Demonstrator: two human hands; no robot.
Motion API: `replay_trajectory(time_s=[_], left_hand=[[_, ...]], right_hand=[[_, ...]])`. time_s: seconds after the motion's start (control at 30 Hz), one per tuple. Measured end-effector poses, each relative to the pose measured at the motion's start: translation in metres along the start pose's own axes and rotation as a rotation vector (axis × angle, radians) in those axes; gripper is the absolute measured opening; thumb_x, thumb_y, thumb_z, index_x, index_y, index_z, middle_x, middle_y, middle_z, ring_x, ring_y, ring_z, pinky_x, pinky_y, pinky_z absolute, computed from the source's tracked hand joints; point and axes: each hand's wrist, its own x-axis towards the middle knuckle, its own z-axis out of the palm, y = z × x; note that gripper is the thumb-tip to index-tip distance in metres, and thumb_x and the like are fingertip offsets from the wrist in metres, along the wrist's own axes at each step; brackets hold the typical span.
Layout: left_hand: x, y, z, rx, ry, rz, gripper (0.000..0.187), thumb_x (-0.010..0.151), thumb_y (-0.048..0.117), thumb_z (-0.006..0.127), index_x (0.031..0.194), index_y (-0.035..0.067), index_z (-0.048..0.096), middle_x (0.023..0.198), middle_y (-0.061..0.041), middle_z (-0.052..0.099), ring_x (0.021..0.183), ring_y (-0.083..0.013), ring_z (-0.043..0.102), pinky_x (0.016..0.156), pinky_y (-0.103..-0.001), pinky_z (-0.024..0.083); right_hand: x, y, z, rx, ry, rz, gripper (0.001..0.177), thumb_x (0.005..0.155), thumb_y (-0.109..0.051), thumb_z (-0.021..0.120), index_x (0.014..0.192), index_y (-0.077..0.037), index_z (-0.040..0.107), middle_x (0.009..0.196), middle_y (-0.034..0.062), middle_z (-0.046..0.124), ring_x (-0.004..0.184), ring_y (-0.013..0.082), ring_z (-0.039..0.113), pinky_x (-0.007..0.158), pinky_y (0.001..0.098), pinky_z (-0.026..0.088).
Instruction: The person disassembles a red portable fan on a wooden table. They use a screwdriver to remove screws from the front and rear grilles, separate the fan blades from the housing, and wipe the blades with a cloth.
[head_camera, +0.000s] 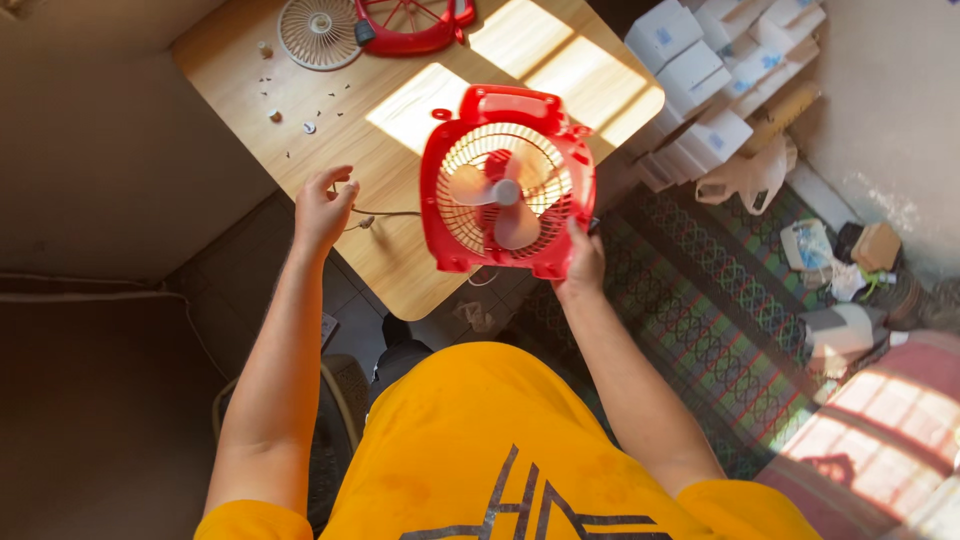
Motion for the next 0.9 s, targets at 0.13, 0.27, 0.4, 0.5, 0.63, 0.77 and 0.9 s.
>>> replay_trajectory(time_s=[0.13, 0.27, 0.4, 0.5, 0.63, 0.77, 0.9], left_hand=[[0.026, -0.057, 0.012, -0.363, -0.139, -0.168, 0.044, 0.103, 0.034, 0.059, 0.137, 0.006, 0.064, 0.126, -0.009, 0.07, 0.102, -0.0164, 0.07, 0.079, -0.032, 0.055], [0.028, -0.112, 0.02, -0.442, -0.272, -0.241, 0.053, 0.108, 0.045, 0.045, 0.137, 0.004, 0.063, 0.132, -0.011, 0.068, 0.111, -0.0198, 0.066, 0.087, -0.035, 0.054], [0.04, -0.149, 0.026, -0.493, -0.381, -0.237, 0.061, 0.107, 0.05, 0.037, 0.136, 0.002, 0.061, 0.133, -0.011, 0.067, 0.115, -0.0209, 0.066, 0.093, -0.038, 0.053], [0.043, -0.166, 0.028, -0.511, -0.442, -0.38, 0.062, 0.112, 0.049, 0.036, 0.127, -0.003, 0.066, 0.115, -0.015, 0.075, 0.102, -0.0218, 0.073, 0.096, -0.035, 0.055], [0.04, -0.172, 0.021, -0.655, -0.446, -0.23, 0.052, 0.115, 0.039, 0.048, 0.122, -0.008, 0.069, 0.108, -0.01, 0.073, 0.101, -0.0143, 0.067, 0.097, -0.033, 0.055], [0.043, -0.166, 0.011, -0.425, -0.415, -0.238, 0.042, 0.107, 0.033, 0.056, 0.126, -0.002, 0.07, 0.105, -0.005, 0.076, 0.096, -0.0092, 0.065, 0.087, -0.028, 0.052], [0.044, -0.167, 0.0, -0.375, -0.437, -0.274, 0.042, 0.107, 0.033, 0.056, 0.125, -0.001, 0.07, 0.104, -0.005, 0.077, 0.096, -0.009, 0.066, 0.087, -0.027, 0.052]], right_hand=[[-0.006, 0.035, 0.034, -0.016, 0.093, 0.068, 0.037, 0.1, -0.015, 0.061, 0.133, -0.002, 0.053, 0.128, 0.0154, 0.066, 0.114, 0.0284, 0.067, 0.102, 0.0459, 0.055], [-0.014, 0.087, 0.06, -0.008, 0.068, 0.059, 0.038, 0.101, -0.015, 0.059, 0.135, 0.001, 0.054, 0.129, 0.0161, 0.066, 0.115, 0.0277, 0.068, 0.101, 0.0444, 0.055], [-0.014, 0.127, 0.073, -0.047, 0.148, 0.039, 0.037, 0.101, -0.014, 0.058, 0.135, -0.002, 0.052, 0.129, 0.014, 0.066, 0.117, 0.0264, 0.067, 0.102, 0.0435, 0.055], [-0.012, 0.155, 0.078, -0.083, 0.159, 0.038, 0.036, 0.103, -0.015, 0.057, 0.136, -0.001, 0.053, 0.129, 0.0139, 0.066, 0.117, 0.0261, 0.066, 0.103, 0.0435, 0.054], [-0.012, 0.185, 0.078, -0.121, 0.216, 0.044, 0.036, 0.103, -0.014, 0.057, 0.136, -0.003, 0.053, 0.129, 0.012, 0.065, 0.118, 0.0242, 0.064, 0.103, 0.0425, 0.053], [-0.011, 0.205, 0.076, -0.131, 0.225, 0.058, 0.035, 0.103, -0.014, 0.056, 0.136, -0.002, 0.053, 0.13, 0.0131, 0.065, 0.119, 0.0244, 0.064, 0.103, 0.0423, 0.053], [-0.013, 0.218, 0.077, -0.143, 0.215, 0.056, 0.033, 0.104, -0.015, 0.055, 0.135, -0.003, 0.052, 0.13, 0.0142, 0.065, 0.119, 0.025, 0.064, 0.104, 0.043, 0.053]])
